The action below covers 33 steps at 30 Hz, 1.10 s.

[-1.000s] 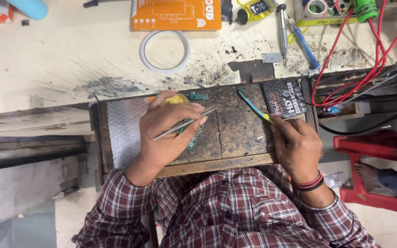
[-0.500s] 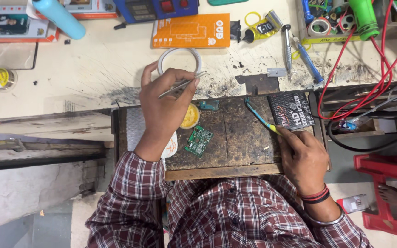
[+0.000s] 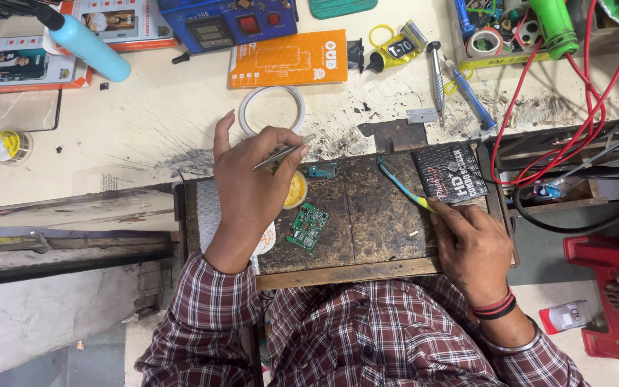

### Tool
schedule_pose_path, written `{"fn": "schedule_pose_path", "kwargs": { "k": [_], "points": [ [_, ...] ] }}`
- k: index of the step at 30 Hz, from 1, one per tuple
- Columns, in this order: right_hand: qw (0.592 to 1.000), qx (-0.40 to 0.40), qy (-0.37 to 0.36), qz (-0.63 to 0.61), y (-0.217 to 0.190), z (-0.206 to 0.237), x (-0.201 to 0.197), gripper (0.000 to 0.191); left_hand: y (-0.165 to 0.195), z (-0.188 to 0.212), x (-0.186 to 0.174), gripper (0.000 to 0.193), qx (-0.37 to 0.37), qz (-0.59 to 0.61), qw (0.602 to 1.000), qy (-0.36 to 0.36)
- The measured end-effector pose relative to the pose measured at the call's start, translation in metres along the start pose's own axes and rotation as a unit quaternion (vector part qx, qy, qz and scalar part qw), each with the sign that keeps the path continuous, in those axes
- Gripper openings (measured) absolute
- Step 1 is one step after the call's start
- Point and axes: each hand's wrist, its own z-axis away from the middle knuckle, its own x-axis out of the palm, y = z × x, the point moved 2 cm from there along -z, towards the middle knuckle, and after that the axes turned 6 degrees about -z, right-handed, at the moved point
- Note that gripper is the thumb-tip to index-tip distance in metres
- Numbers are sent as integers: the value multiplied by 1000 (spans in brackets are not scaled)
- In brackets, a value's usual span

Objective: The person uses a soldering iron and tweezers to work on a small green circuit board. They clean the board with a toothbrush and apply solder to specific points on the board.

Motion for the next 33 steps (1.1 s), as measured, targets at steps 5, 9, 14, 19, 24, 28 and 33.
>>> {"fn": "schedule_pose_path", "kwargs": {
  "k": [5, 9, 14, 19, 24, 28, 33],
  "points": [
    [1000, 1, 1, 0, 1, 1, 0, 28, 2, 3, -1, 14, 5, 8, 1000, -4],
    [1000, 6, -5, 4, -3, 0, -3, 30, 2, 5, 3, 14, -7, 18, 1000, -20],
    [994, -17, 23, -104, -26, -4, -22, 36, -3, 9, 8, 15, 2, 45, 999, 1],
    [992, -52, -8, -111, -53, -47, -15, 31, -4, 13, 10, 14, 14, 48, 999, 21],
    [993, -69, -38, -89, -75, -80, 4, 28, -6, 15, 10, 13, 17, 61, 998, 31],
    [996, -27, -39, -81, -76, -80, 0, 28, -11, 18, 11, 12, 13, 56, 998, 22],
    [994, -37, -29, -99, -76, -75, -4, 29, -9, 19, 12, 13, 9, 61, 998, 29]
  ]
}}
